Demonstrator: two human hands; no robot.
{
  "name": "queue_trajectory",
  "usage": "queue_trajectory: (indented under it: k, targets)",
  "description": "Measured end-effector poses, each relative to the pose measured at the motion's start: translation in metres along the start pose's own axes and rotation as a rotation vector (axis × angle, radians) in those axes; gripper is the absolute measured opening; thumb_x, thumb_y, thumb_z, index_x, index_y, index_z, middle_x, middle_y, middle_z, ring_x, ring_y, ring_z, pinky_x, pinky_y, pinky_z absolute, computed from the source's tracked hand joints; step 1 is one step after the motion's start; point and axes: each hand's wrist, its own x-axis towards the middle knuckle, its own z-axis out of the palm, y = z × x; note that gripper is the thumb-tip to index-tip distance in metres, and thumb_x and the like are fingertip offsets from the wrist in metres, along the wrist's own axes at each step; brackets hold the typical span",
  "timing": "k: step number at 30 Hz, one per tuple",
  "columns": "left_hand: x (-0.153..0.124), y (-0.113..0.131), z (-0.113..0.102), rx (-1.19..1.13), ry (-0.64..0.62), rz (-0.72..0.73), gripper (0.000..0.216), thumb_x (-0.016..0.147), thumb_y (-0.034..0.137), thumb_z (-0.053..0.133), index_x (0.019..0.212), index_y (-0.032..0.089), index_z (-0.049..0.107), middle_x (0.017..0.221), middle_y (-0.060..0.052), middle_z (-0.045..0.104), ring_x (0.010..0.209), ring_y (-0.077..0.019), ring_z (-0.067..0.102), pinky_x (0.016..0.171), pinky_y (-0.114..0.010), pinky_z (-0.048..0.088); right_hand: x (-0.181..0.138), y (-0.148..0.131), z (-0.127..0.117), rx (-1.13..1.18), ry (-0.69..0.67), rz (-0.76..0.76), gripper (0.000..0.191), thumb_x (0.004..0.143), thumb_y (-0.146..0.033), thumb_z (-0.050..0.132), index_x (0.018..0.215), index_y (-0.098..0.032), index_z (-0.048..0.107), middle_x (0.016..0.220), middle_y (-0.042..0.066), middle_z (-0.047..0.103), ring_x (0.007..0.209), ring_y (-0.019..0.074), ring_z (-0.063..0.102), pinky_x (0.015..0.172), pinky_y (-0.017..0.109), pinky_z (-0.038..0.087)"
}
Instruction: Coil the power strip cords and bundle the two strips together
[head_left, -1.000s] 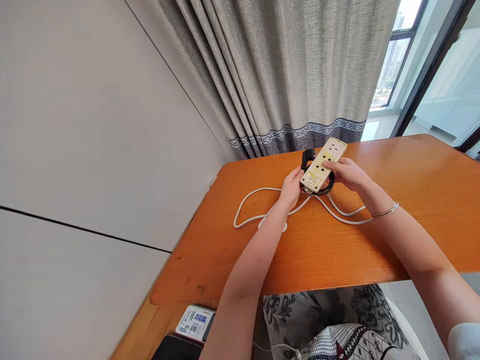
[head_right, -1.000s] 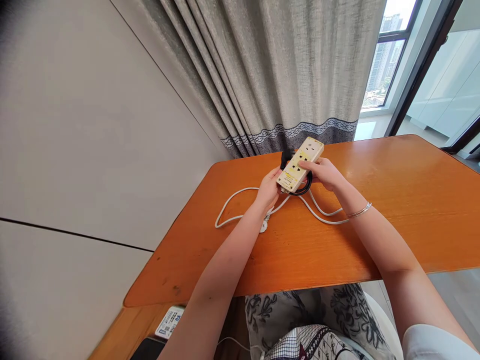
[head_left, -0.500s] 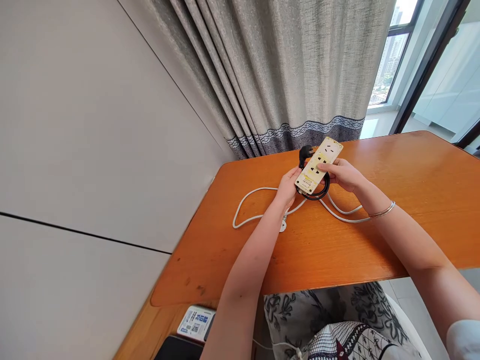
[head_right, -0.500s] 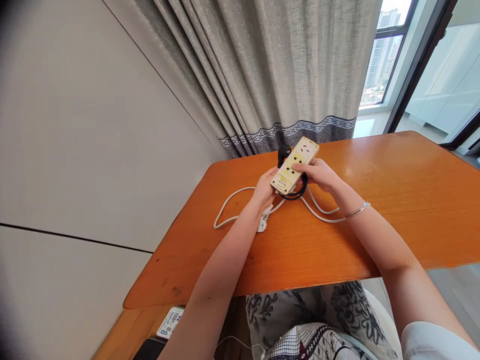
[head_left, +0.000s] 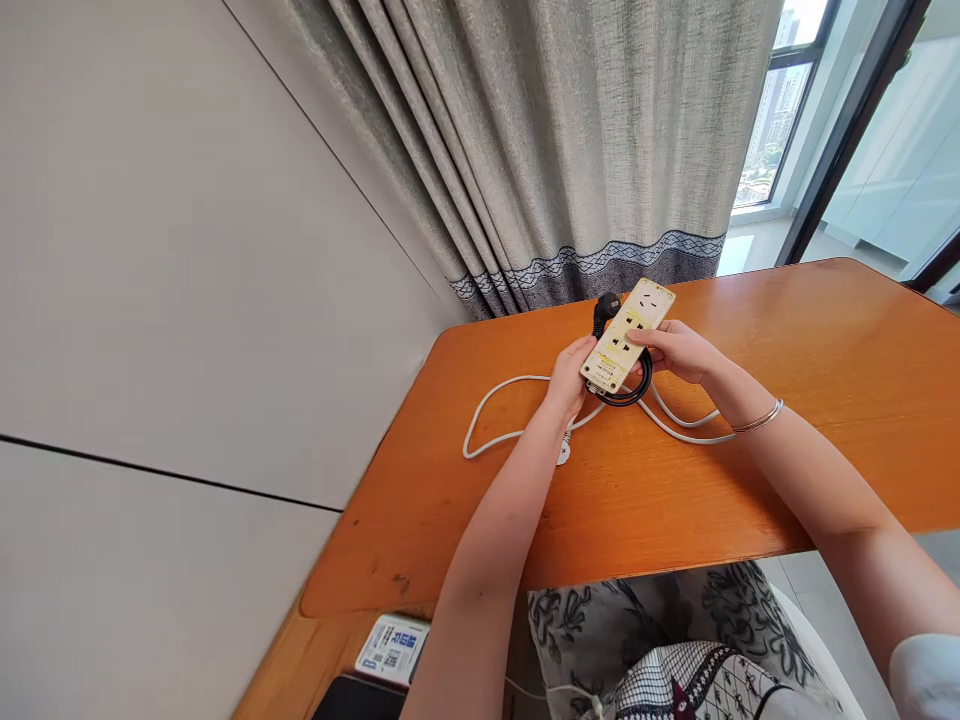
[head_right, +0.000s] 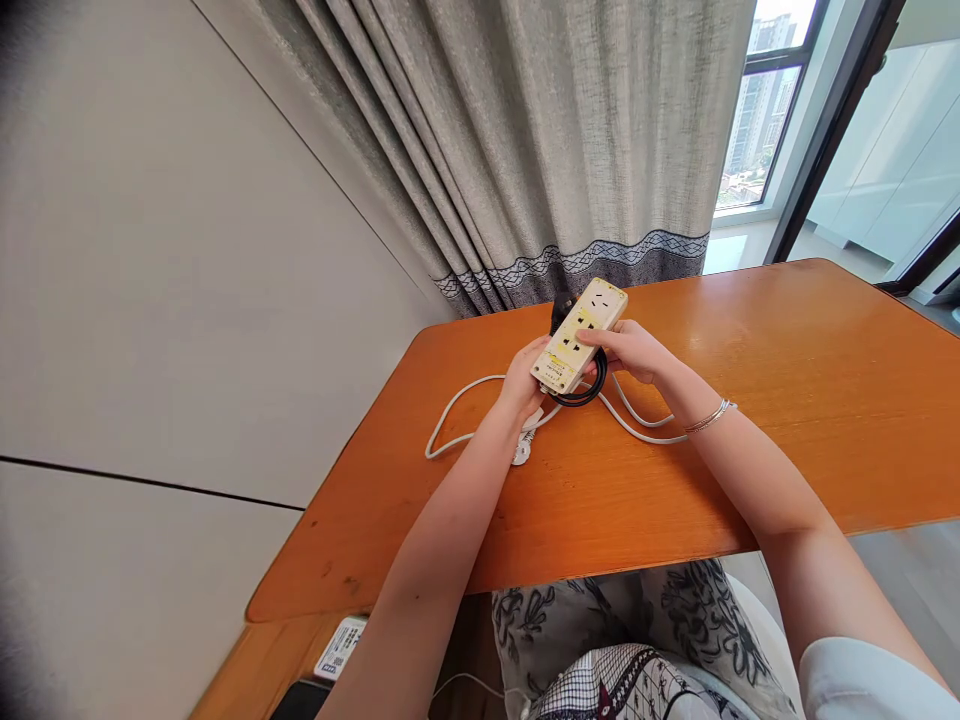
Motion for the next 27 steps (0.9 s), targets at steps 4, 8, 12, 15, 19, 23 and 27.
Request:
queue_trajectory:
  k: [4,8,12,15,19,23,27]
  targets:
    - [-0.003,0.009,0.001,-0.014,-0.015,0.007,0.012,0.07,0.023,0.076,0.077,0.015,0.07,0.072,-0.003,0.075,0.066,-0.0155,0.068,0.064,-0.024,0.051,0.001,0.002,-0.003,-0.006,-0.056,-0.025,0.034,0.071,-0.035,0.085,0.092,-0.01,0.074,0.078,0.01,0.077,0.054,0.0116,0.065,0.052,0.021,0.055]
    - [-0.004,0.014,0.001,0.017,-0.018,0.051,0.021,0.076,0.026,0.075,0.093,0.014,0.074,0.082,-0.005,0.078,0.076,-0.0196,0.073,0.072,-0.029,0.055,0.003,0.006,-0.002,-0.005,-0.085,-0.027,0.04,0.066,-0.039,0.088,0.091,-0.011,0.075,0.079,0.009,0.077,0.056,0.0129,0.065,0.054,0.024,0.056]
    - [-0.006,0.014,0.003,0.056,0.034,-0.009,0.016,0.082,0.024,0.07,0.093,0.013,0.074,0.077,-0.005,0.076,0.069,-0.0185,0.071,0.066,-0.028,0.055,0.003,0.009,-0.002,-0.026,-0.115,-0.061,0.048,0.061,-0.042,0.09,0.095,-0.012,0.075,0.086,0.01,0.078,0.061,0.0146,0.068,0.057,0.025,0.057]
    - [-0.006,0.014,0.004,0.077,0.053,-0.038,0.012,0.083,0.022,0.069,0.089,0.012,0.074,0.078,-0.006,0.076,0.069,-0.0182,0.071,0.065,-0.028,0.055,0.004,0.011,-0.002,-0.031,-0.107,-0.059,0.048,0.062,-0.044,0.089,0.095,-0.011,0.075,0.083,0.01,0.078,0.058,0.0139,0.066,0.056,0.025,0.056]
    - [-0.003,0.013,0.002,0.137,0.097,-0.038,0.012,0.082,0.023,0.071,0.087,0.012,0.074,0.078,-0.006,0.077,0.072,-0.0186,0.072,0.065,-0.027,0.054,0.005,0.013,0.0,-0.029,-0.09,-0.064,0.045,0.063,-0.045,0.089,0.089,-0.012,0.073,0.08,0.009,0.077,0.06,0.0144,0.067,0.058,0.026,0.057]
    - [-0.003,0.013,0.001,0.164,0.1,-0.049,0.016,0.084,0.022,0.067,0.095,0.012,0.076,0.081,-0.007,0.078,0.075,-0.0199,0.072,0.065,-0.028,0.055,0.004,0.015,0.004,-0.026,-0.083,-0.087,0.045,0.06,-0.039,0.092,0.091,-0.013,0.072,0.088,0.009,0.078,0.064,0.0151,0.068,0.059,0.027,0.059]
    - [-0.006,0.015,0.002,0.156,0.011,-0.079,0.023,0.09,0.026,0.059,0.093,0.011,0.076,0.077,-0.008,0.078,0.067,-0.0185,0.07,0.059,-0.027,0.053,0.003,0.015,0.006,-0.017,-0.054,-0.086,0.039,0.067,-0.035,0.088,0.094,-0.014,0.069,0.09,0.009,0.078,0.066,0.0156,0.069,0.06,0.028,0.06]
